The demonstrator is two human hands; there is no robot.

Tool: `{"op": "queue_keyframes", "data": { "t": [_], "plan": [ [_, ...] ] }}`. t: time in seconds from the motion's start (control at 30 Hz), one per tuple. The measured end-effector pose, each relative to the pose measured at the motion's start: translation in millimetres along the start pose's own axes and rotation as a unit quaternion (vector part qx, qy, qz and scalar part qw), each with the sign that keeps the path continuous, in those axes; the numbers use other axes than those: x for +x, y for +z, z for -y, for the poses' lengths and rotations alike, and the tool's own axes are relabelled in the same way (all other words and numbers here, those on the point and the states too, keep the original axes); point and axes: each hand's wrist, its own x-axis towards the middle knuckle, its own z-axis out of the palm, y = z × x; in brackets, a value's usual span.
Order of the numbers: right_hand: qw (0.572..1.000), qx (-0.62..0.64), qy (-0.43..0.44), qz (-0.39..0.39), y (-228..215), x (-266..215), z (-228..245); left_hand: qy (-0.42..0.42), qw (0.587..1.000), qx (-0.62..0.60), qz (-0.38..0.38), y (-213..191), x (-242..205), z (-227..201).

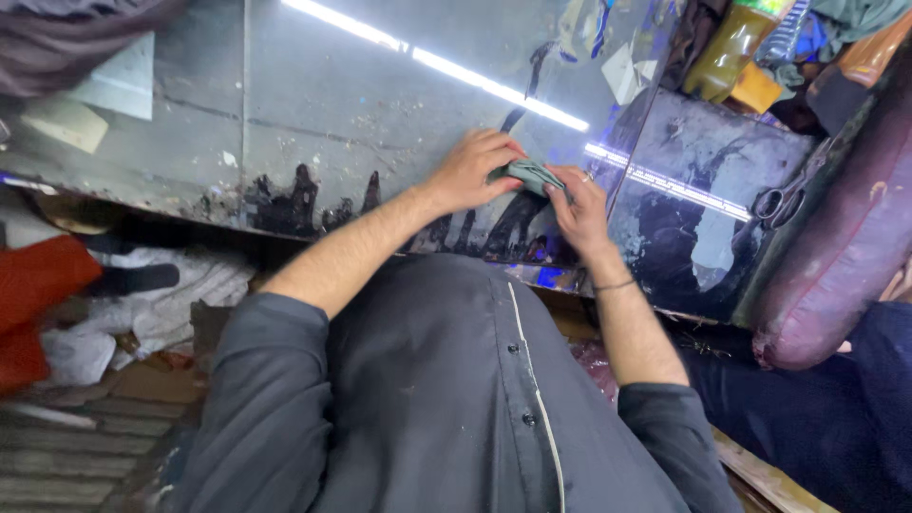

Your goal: The person cuts a piece of green fabric using shears on a glass table, then folds the fabric and rubs it with a sponge. They then pick up a bottle and rub the fabric with it.

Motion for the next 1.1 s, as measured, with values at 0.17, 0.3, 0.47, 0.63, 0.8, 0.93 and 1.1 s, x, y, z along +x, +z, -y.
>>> {"op": "queue_keyframes", "data": {
  "t": [0.17, 0.3, 0.47, 0.63, 0.8, 0.93, 1.1],
  "plan": [
    [0.962, 0.225, 0.14, -0.07, 22, -36, 30, -0.123, 0.966, -0.227, -0.031, 1, -26, -24],
    [0.958, 0.266, 0.078, -0.07, 30, -51, 56, -0.088, 0.966, -0.238, -0.039, -11, -51, -37],
    [0.971, 0.223, 0.008, -0.091, 39, -47, 82, 0.006, 0.986, -0.166, -0.027, -37, -64, -45],
    [0.973, 0.182, 0.008, -0.142, 54, -49, 98, -0.054, 0.967, -0.249, -0.03, -48, -75, -46],
    [0.966, 0.158, 0.03, -0.205, 72, -53, 115, -0.005, 0.977, -0.209, -0.041, -49, -79, -46],
    [0.968, 0.122, 0.009, -0.218, 82, -54, 123, 0.024, 0.976, -0.214, -0.011, -58, -80, -43],
    [0.97, 0.13, 0.001, -0.207, 93, -51, 133, 0.007, 0.97, -0.242, 0.031, -76, -82, -35]
  ]
}}
